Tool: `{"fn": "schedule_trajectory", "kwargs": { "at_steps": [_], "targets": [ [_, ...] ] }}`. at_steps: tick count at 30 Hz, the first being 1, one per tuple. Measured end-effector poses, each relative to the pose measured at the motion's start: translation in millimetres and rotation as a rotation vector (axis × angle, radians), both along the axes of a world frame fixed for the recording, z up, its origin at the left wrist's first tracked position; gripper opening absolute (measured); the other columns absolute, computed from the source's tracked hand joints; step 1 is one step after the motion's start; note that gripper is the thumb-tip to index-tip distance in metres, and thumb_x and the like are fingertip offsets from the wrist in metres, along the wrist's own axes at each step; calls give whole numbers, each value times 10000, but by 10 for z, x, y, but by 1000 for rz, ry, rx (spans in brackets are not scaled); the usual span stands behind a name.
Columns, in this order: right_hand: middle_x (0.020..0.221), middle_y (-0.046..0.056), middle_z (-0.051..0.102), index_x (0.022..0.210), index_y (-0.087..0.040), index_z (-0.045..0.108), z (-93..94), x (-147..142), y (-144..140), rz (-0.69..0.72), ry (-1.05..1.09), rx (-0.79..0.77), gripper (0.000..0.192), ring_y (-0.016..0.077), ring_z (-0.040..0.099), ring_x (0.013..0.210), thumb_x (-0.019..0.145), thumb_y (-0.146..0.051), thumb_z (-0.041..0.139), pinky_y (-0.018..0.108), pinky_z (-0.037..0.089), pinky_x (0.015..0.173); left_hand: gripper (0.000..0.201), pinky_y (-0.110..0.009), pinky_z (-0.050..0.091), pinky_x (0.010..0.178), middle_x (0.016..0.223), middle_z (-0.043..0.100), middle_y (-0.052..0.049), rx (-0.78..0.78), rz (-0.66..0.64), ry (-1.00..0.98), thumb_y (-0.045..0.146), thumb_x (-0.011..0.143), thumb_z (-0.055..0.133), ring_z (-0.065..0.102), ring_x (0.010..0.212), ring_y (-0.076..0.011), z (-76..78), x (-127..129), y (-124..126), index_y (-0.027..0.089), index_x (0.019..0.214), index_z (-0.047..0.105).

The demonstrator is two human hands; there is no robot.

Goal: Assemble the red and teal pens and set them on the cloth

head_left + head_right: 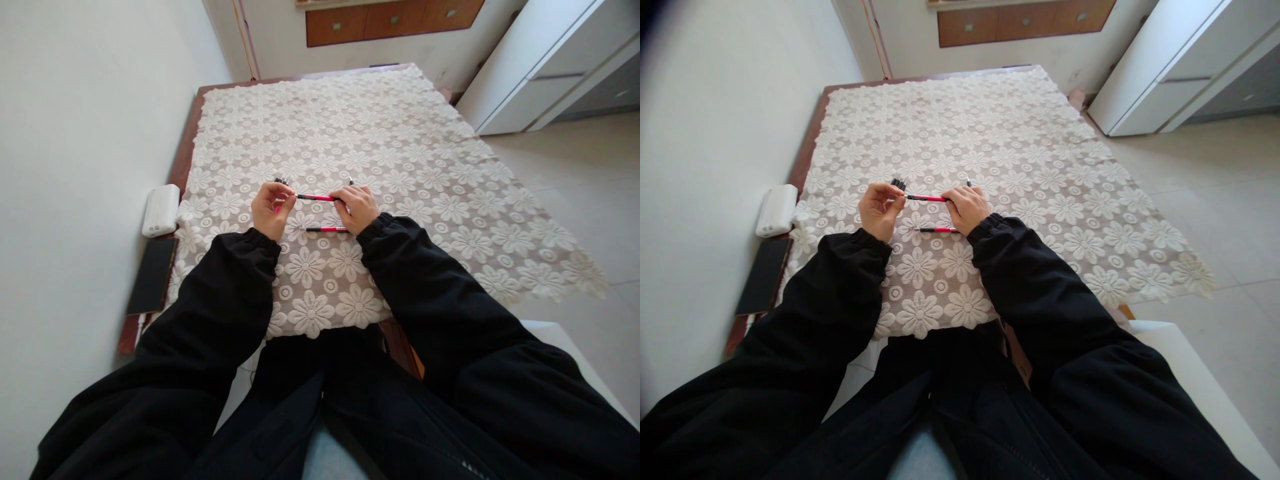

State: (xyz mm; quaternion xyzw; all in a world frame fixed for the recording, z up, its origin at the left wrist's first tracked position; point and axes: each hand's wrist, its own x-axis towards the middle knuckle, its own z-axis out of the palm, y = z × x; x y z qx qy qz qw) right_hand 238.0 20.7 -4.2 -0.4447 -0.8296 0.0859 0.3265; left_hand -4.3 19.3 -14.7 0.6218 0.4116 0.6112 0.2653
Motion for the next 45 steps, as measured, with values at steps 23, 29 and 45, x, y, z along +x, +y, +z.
{"fn": "schedule_trajectory", "kwargs": {
  "at_steps": [23, 29, 45],
  "targets": [
    [862, 42, 730, 980, -232, 760, 163, 319, 191, 46, 217, -125, 197, 236, 653, 846, 896, -375, 653, 423, 507, 880, 241, -254, 525, 633, 901, 676, -5, 50, -16, -60, 390, 864, 780, 648, 778, -132, -28, -8, -1, 249, 968, 614],
    [905, 56, 750, 990, -221, 751, 144, 298, 185, -31, 321, -160, 230, 232, 666, 858, 892, -407, 658, 421, 534, 887, 213, -268, 548, 690, 928, 706, -19, -13, -15, 46, 361, 880, 749, 670, 828, -141, -8, 5, -17, 237, 995, 619],
    [571, 1, 506, 625, -222, 528, 136, 133, 51, 119, 113, -209, 619, 150, 470, 578, 1016, -665, 345, 315, 374, 638, 154, -371, 527, 863, 962, 764, -40, 168, -15, 584, 384, 933, 703, 668, 897, -206, 165, 31, -185, 244, 988, 734]
  ]
}}
